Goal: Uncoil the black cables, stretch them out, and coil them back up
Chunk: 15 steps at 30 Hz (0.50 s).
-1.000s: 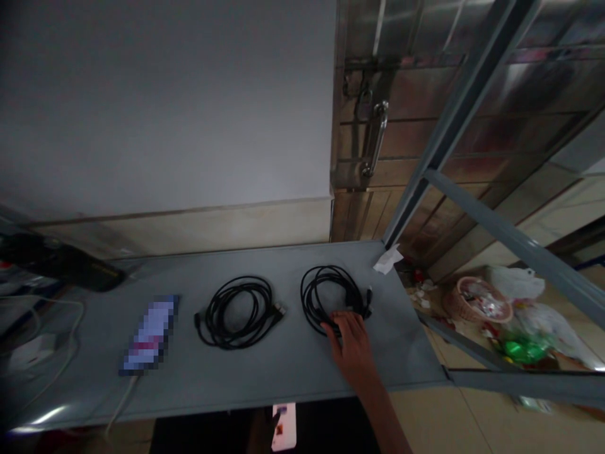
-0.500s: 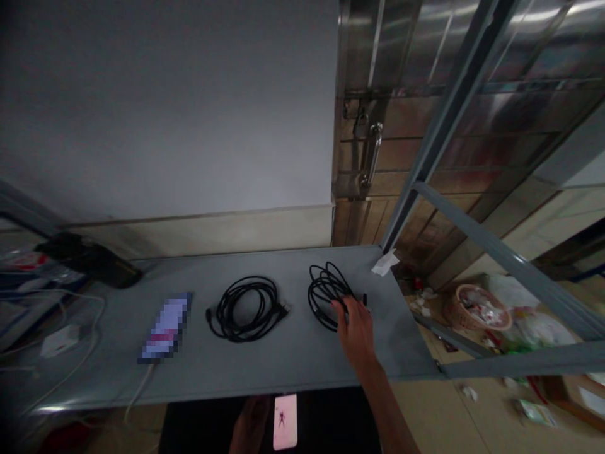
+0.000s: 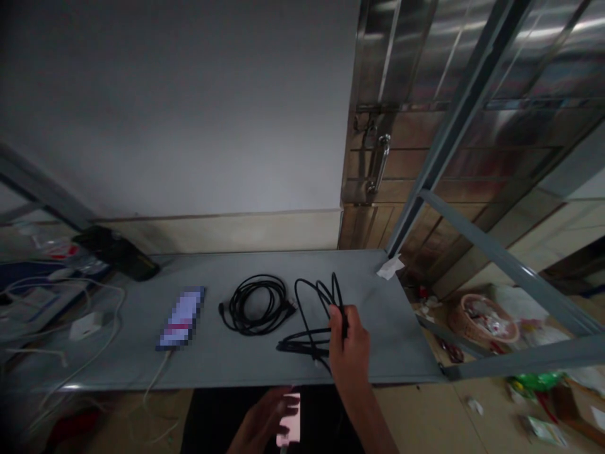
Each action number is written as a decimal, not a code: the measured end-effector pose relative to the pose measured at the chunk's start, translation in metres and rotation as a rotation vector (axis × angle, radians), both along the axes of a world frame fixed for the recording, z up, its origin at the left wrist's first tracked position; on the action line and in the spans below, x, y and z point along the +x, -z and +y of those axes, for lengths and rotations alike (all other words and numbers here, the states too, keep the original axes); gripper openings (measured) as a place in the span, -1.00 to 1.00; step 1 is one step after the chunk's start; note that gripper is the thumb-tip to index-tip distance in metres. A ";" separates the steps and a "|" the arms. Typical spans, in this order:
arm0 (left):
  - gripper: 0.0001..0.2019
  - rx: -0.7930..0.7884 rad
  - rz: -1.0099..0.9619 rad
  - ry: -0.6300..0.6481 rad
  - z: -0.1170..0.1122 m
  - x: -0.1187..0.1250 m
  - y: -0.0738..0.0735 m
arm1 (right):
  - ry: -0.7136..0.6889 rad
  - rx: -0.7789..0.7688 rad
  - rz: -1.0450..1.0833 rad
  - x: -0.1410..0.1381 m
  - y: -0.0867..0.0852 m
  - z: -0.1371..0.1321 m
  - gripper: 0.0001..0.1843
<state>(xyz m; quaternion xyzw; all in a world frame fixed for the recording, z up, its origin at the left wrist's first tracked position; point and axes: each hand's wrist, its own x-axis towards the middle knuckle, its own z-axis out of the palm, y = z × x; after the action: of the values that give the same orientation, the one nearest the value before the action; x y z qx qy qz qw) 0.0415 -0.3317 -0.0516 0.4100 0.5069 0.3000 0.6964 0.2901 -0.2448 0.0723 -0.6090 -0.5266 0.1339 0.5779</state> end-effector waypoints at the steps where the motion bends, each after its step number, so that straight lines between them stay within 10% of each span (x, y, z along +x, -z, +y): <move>1: -0.10 -0.050 -0.074 0.016 0.000 0.008 -0.002 | -0.009 -0.026 0.026 -0.004 0.003 -0.001 -0.49; 8: -0.25 -0.161 -0.400 0.070 0.006 0.041 -0.056 | 0.037 -0.094 0.128 0.005 -0.004 0.008 -0.46; 12: -0.26 0.005 -0.473 0.301 0.049 0.049 -0.108 | 0.199 0.018 0.075 0.028 -0.025 0.029 -0.46; 15: -0.42 0.165 -0.382 0.374 0.097 0.062 -0.120 | 0.304 0.187 -0.137 0.046 -0.027 0.048 -0.48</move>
<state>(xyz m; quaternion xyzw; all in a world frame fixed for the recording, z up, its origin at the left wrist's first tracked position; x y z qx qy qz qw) 0.1033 -0.2350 0.0686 0.4880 0.2558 0.2782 0.7868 0.3360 -0.1970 0.0995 -0.6328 -0.4768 -0.0463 0.6084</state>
